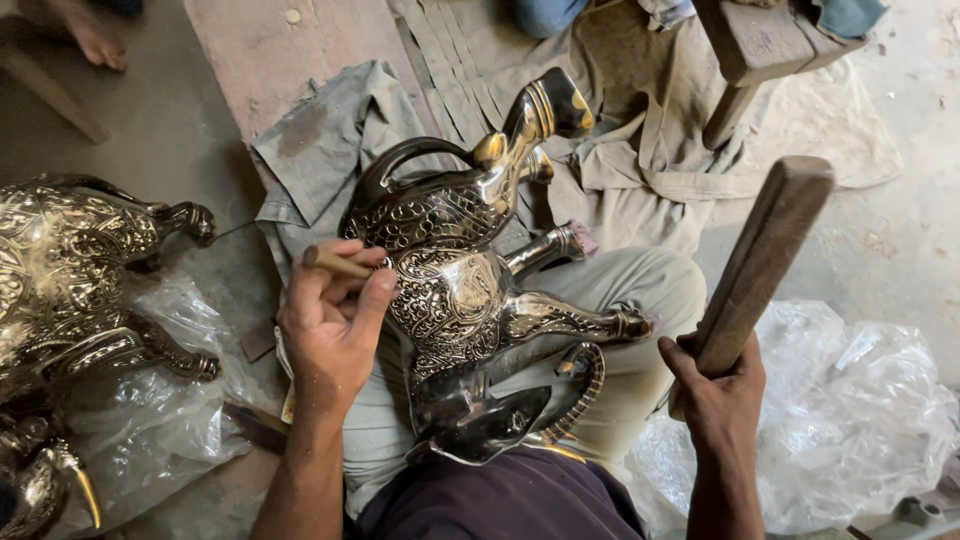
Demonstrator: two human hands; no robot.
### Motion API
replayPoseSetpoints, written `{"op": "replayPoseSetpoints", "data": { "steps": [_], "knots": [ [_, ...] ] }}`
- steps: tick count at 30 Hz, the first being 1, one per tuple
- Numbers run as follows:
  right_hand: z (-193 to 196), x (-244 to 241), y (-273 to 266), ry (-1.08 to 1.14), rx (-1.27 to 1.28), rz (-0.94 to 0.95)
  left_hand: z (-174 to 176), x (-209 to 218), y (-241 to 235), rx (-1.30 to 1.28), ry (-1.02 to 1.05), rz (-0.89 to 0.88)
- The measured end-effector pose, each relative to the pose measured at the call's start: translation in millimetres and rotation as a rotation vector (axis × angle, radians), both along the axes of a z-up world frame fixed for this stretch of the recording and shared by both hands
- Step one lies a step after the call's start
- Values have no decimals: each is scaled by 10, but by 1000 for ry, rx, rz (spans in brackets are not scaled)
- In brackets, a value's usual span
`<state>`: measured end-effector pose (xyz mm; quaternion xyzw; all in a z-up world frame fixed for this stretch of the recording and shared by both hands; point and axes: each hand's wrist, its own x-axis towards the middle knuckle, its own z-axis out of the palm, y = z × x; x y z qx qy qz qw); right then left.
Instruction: The person uses a metal chisel and a wooden mallet to engrave decorative patterns into a silver-colored metal elephant statue. They repeatedly tap the chisel along the statue's body and legs to create fine surface details.
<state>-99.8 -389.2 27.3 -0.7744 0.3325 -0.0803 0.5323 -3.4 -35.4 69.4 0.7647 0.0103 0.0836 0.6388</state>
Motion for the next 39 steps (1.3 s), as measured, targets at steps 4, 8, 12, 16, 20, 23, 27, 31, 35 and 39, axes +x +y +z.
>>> {"op": "replayPoseSetpoints", "data": {
  "steps": [4, 8, 12, 16, 20, 23, 27, 31, 35, 39],
  "knots": [
    [120, 218, -1, 193, -66, 120, 24, 223, -108, 51, -180, -23],
    [243, 475, 126, 82, -59, 128, -88, 406, -310, -61, -208, -52],
    [523, 841, 199, 52, -130, 351, -172, 511, -448, 157, -315, -119],
    [814, 1137, 356, -199, -496, 474, -134, 557, -448, 428, -564, -181],
    [1172, 1402, 432, -415, -785, 643, -67, 639, -414, 423, -490, -274],
    [1364, 1568, 587, -467, -391, 771, -58, 658, -395, 395, -515, -281],
    [1496, 1679, 649, -324, -1203, 890, -115, 662, -380, 571, -441, -256],
    [1473, 1647, 588, -471, -629, 847, -212, 625, -346, 414, -534, -274],
    [1380, 1607, 553, -451, -499, 786, -259, 637, -342, 402, -537, -282],
    [1422, 1641, 593, -532, -1227, 825, -231, 659, -352, 683, -704, -162]
  ]
}}
